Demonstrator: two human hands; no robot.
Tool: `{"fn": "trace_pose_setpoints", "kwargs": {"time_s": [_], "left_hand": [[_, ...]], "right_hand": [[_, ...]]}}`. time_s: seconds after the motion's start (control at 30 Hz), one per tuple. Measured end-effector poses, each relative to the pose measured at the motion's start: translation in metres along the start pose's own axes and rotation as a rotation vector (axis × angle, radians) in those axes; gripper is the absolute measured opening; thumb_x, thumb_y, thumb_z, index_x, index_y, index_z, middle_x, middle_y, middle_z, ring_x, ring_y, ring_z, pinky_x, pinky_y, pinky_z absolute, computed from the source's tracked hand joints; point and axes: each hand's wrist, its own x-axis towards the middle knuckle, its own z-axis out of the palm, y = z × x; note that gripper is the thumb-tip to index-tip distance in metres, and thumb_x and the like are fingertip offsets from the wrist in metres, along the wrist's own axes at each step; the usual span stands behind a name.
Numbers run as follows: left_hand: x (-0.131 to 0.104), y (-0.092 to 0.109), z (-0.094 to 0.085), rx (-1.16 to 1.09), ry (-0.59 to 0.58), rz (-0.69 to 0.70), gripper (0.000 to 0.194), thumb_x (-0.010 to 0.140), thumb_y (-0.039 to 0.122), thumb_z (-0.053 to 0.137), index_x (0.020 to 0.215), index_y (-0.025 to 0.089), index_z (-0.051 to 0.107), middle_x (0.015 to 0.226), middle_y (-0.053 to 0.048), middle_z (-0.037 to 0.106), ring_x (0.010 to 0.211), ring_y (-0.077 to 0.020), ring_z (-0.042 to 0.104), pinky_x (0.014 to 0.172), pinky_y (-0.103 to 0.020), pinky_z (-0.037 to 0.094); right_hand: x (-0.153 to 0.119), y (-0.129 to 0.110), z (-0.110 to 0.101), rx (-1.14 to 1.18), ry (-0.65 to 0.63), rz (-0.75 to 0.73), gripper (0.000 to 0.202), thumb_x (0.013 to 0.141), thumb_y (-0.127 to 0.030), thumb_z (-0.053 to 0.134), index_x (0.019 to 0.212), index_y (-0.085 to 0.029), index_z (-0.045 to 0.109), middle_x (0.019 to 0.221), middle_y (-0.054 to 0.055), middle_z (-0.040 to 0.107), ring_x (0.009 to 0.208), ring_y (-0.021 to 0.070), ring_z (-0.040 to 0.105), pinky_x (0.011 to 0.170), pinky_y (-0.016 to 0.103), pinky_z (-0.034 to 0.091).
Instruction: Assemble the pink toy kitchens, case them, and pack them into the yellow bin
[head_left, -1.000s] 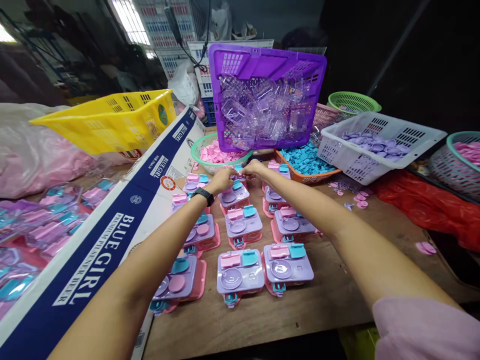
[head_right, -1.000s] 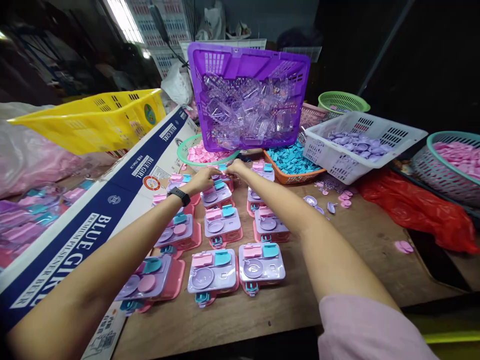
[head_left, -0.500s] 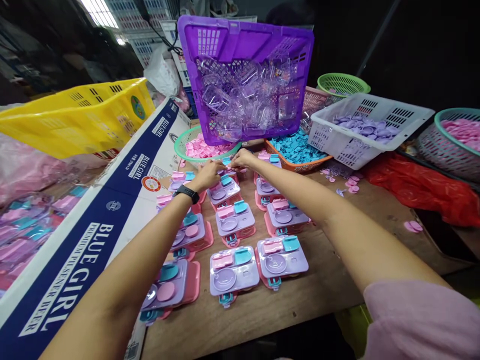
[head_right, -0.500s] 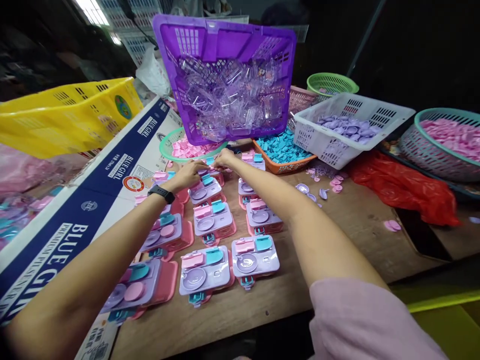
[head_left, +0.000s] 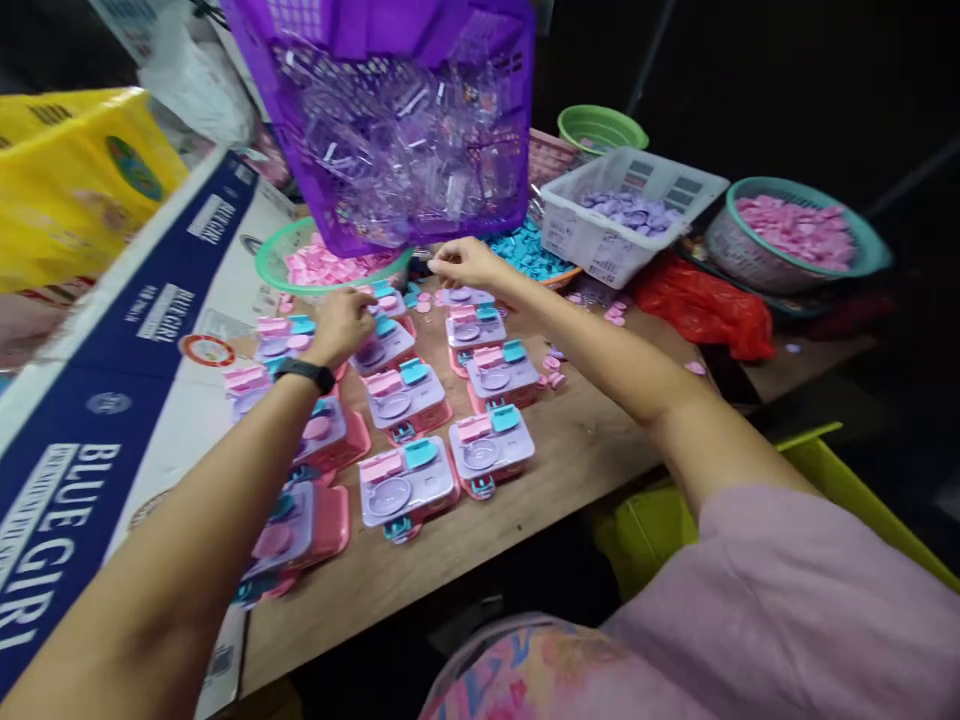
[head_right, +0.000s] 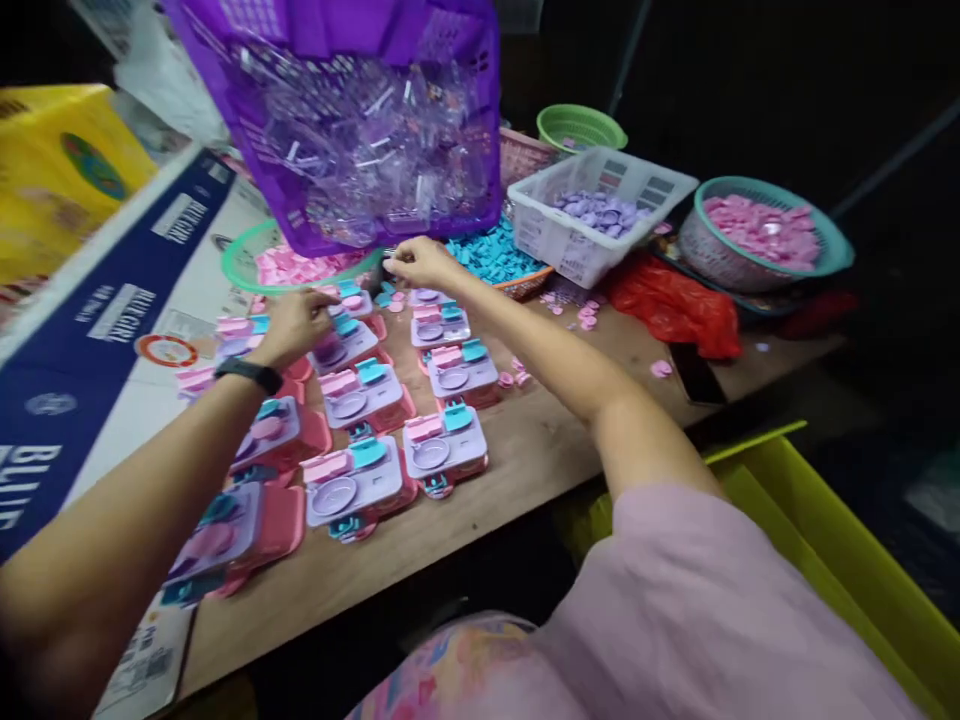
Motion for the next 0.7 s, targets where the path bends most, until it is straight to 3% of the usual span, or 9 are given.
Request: {"fn": "trace_pose_setpoints", "kwargs": {"time_s": [0.1, 0.2, 0.3, 0.37, 0.43, 0.57, 0.7], "left_hand": [[-0.019, 0.001, -0.002, -0.011, -0.020, -0.018, 0.046, 0.090, 0.029, 0.049, 0.121, 0.007, 0.075, 0.107, -0.015, 0.076, 0.091, -0.0243, 0.064, 0.086, -0.034, 0.050], [-0.030, -0.001, -0.006, -0.046, -0.051, -0.002, 0.050, 0.084, 0.030, 0.056, 0.128, 0.013, 0.073, 0.106, -0.009, 0.079, 0.083, -0.0210, 0.063, 0.076, -0.027, 0.047], [-0.032, -0.004, -0.011, -0.094, -0.090, 0.031, 0.047, 0.081, 0.032, 0.058, 0.124, 0.021, 0.076, 0.100, -0.002, 0.080, 0.073, -0.0173, 0.059, 0.069, -0.023, 0.043], [-0.032, -0.003, -0.012, -0.097, -0.105, 0.035, 0.047, 0.080, 0.032, 0.059, 0.122, 0.022, 0.077, 0.094, -0.001, 0.080, 0.067, -0.0157, 0.055, 0.066, -0.023, 0.041], [-0.032, 0.000, -0.013, -0.080, -0.098, 0.027, 0.049, 0.080, 0.031, 0.059, 0.125, 0.021, 0.076, 0.092, -0.001, 0.080, 0.065, -0.0153, 0.053, 0.065, -0.022, 0.040], [-0.040, 0.005, -0.012, -0.079, -0.021, 0.044, 0.047, 0.084, 0.032, 0.059, 0.126, 0.020, 0.074, 0.113, -0.004, 0.078, 0.079, -0.0169, 0.060, 0.078, -0.025, 0.048], [-0.053, 0.005, -0.013, -0.136, 0.104, 0.079, 0.042, 0.090, 0.033, 0.056, 0.124, 0.016, 0.074, 0.126, -0.010, 0.073, 0.109, -0.0237, 0.065, 0.100, -0.035, 0.051]], "right_hand": [[-0.070, 0.039, -0.055, -0.194, 0.089, 0.020, 0.018, 0.092, -0.017, 0.065, 0.077, -0.011, 0.072, 0.071, 0.002, 0.067, 0.075, 0.0138, 0.062, 0.072, 0.021, 0.042], [-0.140, 0.080, -0.077, -0.353, 0.047, 0.171, 0.012, 0.087, -0.009, 0.067, 0.077, -0.012, 0.074, 0.073, 0.003, 0.069, 0.074, 0.0162, 0.063, 0.072, 0.023, 0.042], [-0.190, 0.109, -0.058, -0.373, -0.066, 0.193, 0.021, 0.089, -0.012, 0.071, 0.109, -0.012, 0.076, 0.096, 0.009, 0.075, 0.086, 0.0200, 0.067, 0.081, 0.027, 0.047], [-0.211, 0.117, -0.034, -0.427, -0.065, 0.105, 0.037, 0.095, -0.023, 0.070, 0.131, -0.015, 0.068, 0.116, 0.014, 0.071, 0.103, 0.0245, 0.066, 0.094, 0.033, 0.049], [-0.223, 0.118, -0.011, -0.542, -0.017, 0.036, 0.043, 0.099, -0.031, 0.065, 0.141, -0.019, 0.062, 0.130, 0.018, 0.063, 0.118, 0.0294, 0.061, 0.101, 0.038, 0.047], [-0.227, 0.122, 0.013, -0.671, 0.012, 0.064, 0.030, 0.106, -0.028, 0.048, 0.127, -0.016, 0.065, 0.130, 0.021, 0.061, 0.116, 0.0317, 0.060, 0.095, 0.039, 0.049], [-0.223, 0.130, 0.008, -0.331, 0.129, 0.132, 0.019, 0.104, -0.025, 0.047, 0.108, -0.016, 0.063, 0.121, 0.018, 0.066, 0.105, 0.0261, 0.064, 0.088, 0.034, 0.051]]}}
